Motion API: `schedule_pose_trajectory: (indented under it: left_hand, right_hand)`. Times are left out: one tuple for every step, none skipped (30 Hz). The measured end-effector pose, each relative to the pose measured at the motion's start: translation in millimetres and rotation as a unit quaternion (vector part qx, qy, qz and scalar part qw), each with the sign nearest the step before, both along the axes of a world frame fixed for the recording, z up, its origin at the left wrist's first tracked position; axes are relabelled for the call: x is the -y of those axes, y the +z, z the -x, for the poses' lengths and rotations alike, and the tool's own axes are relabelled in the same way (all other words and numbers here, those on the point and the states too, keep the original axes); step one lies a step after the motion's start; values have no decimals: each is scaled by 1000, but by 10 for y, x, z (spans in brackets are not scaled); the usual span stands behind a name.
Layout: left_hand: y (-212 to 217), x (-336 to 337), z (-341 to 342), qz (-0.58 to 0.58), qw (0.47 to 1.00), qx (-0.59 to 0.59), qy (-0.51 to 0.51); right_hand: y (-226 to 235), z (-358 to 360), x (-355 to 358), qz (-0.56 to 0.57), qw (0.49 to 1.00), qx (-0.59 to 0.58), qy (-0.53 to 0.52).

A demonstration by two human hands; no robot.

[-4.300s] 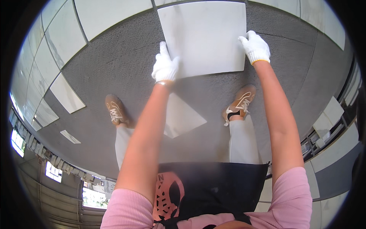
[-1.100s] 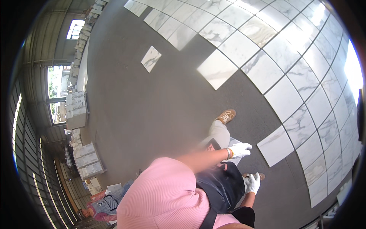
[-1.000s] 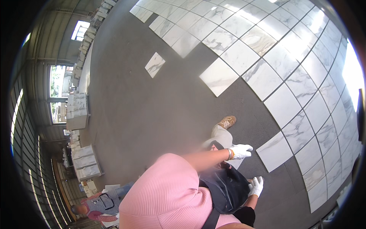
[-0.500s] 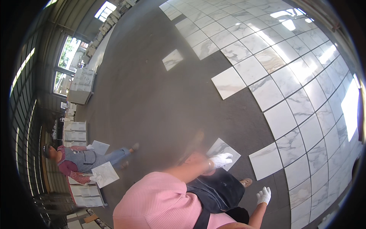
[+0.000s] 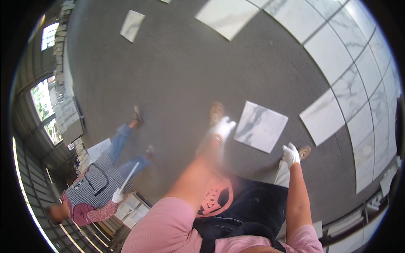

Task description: The person picks up square tiles from a stack and places them on the floor in a grid pattern. They handle the tiles with gloved hands, aligning each tile next to others already laid. Another person is also laying tiles nearby.

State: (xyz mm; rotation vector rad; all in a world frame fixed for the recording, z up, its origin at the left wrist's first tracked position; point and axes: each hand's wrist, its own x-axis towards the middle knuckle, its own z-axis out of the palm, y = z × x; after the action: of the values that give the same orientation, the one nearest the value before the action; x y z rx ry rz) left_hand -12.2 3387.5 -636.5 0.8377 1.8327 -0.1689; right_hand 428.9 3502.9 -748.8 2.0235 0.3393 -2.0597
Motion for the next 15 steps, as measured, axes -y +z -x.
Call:
schedule_pose_trajectory:
  left_hand:
    - [-268,-1,-47,71,950,6,304]
    - [-513,10,-80,59,954,-27,293]
    - [-757,21,-102,81,958,-45,273]
    - [-952,72,-182,67,944,-34,320]
    - [-1185,135,-320,55,932,-37,356]
    - [-1409,172,-418,78,931,-33,356]
    - [-1595,188,-552,76,933,-33,351]
    - [-1743,230,-691,73,935,-37,346]
    - [-1888,257,-822,77,937,-39,339]
    - [-2018,289,-961,94,937,-37,333]
    - [-2114,341,-1091,100,933,-36,344]
    - [-2144,368,-1195,100,935,-66,335]
    - [-2181,403,-1317,104,935,-92,325]
    - [-2209,420,-1420,96,936,-126,315]
    - [-2218,426,-1497,107,930,-136,324]
  right_hand:
    - [-107,52,52,-61,997,-1,53]
    - [-247,142,96,-79,995,17,51]
    - [-433,211,89,-56,993,37,94]
    - [-578,245,149,-82,992,27,92]
    - [-810,267,222,-92,987,51,123]
    - [-1037,274,288,-112,984,53,130]
    - [-1199,271,350,-132,979,67,142]
    - [-1340,257,434,-148,976,80,141]
    - [-1453,256,535,-160,973,94,135]
    - [-1559,275,637,-178,964,119,156]
    - [-1637,280,736,-194,955,143,172]
    - [-1636,307,819,-198,946,181,181]
    - [-1645,325,901,-228,918,221,238]
    - [-1636,365,967,-231,912,231,247]
    - [-1611,425,1029,-231,907,246,251]
